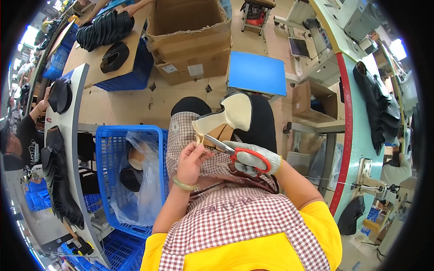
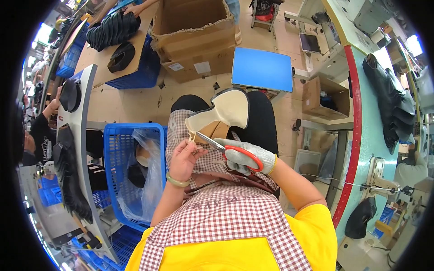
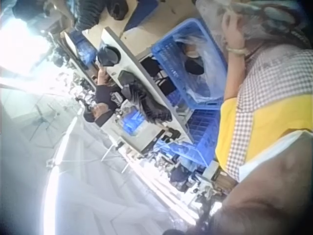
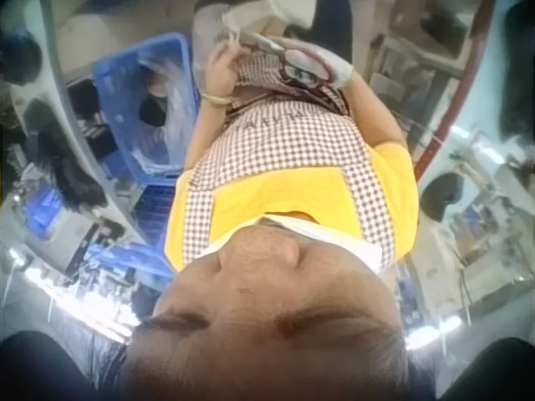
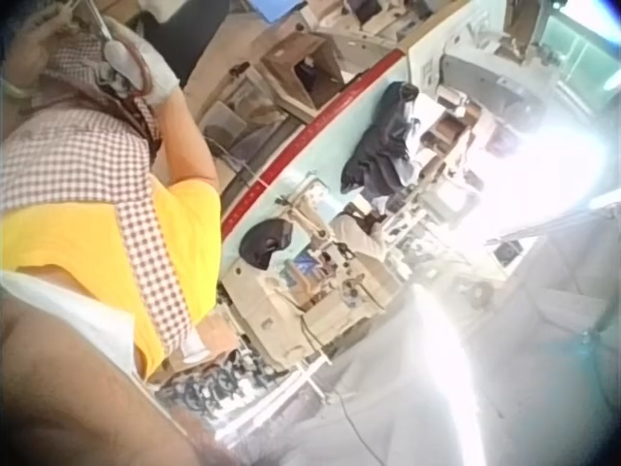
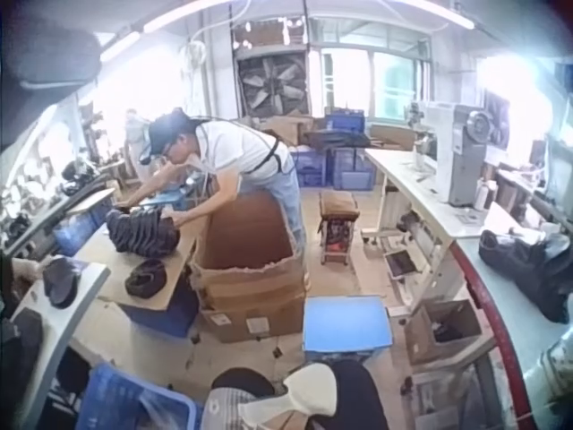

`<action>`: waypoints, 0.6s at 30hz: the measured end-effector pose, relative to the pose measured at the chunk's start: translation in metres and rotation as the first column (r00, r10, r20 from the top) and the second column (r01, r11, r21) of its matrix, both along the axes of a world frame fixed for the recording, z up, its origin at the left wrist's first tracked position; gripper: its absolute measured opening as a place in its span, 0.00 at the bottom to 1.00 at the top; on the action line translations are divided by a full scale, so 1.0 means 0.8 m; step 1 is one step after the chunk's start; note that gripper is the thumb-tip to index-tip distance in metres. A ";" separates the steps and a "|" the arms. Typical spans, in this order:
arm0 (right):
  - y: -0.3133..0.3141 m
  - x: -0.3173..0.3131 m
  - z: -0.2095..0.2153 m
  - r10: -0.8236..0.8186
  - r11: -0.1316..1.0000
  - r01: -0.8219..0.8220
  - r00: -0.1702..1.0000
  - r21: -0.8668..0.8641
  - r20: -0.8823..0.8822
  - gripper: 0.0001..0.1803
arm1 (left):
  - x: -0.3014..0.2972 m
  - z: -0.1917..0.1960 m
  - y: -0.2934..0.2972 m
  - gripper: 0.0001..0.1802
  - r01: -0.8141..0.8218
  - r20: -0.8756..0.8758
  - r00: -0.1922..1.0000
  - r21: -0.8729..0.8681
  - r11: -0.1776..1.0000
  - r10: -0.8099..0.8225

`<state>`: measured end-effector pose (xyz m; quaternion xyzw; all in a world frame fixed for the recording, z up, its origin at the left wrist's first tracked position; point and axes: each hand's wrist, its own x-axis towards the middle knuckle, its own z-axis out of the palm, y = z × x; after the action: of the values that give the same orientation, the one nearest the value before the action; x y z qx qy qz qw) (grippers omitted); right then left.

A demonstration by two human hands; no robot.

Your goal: Trim excess material from the edges of shoe components using scissors.

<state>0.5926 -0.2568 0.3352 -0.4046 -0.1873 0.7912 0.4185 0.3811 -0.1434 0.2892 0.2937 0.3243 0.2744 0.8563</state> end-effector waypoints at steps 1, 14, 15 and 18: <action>0.001 0.001 0.001 0.015 1.000 -0.015 1.000 0.007 0.012 0.43 | 0.000 0.000 0.000 0.06 0.020 0.011 1.000 0.003 1.000 -0.020; -0.013 -0.036 0.025 -0.166 0.985 0.167 0.986 -0.035 0.032 0.39 | 0.004 -0.001 -0.022 0.06 0.137 0.044 0.989 0.044 0.990 -0.139; -0.015 -0.038 0.025 -0.172 0.984 0.173 0.984 -0.037 0.037 0.39 | 0.002 -0.001 -0.025 0.05 0.157 0.035 0.987 0.015 0.987 -0.158; -0.022 -0.044 0.011 -0.214 0.973 0.211 0.977 -0.096 -0.020 0.38 | 0.003 0.016 -0.030 0.06 0.238 0.079 0.970 -0.098 0.966 -0.231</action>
<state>0.5573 -0.2740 0.3442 -0.4297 -0.0993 0.7556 0.4843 0.3838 -0.1671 0.3023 0.2747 0.2726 0.1631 0.9075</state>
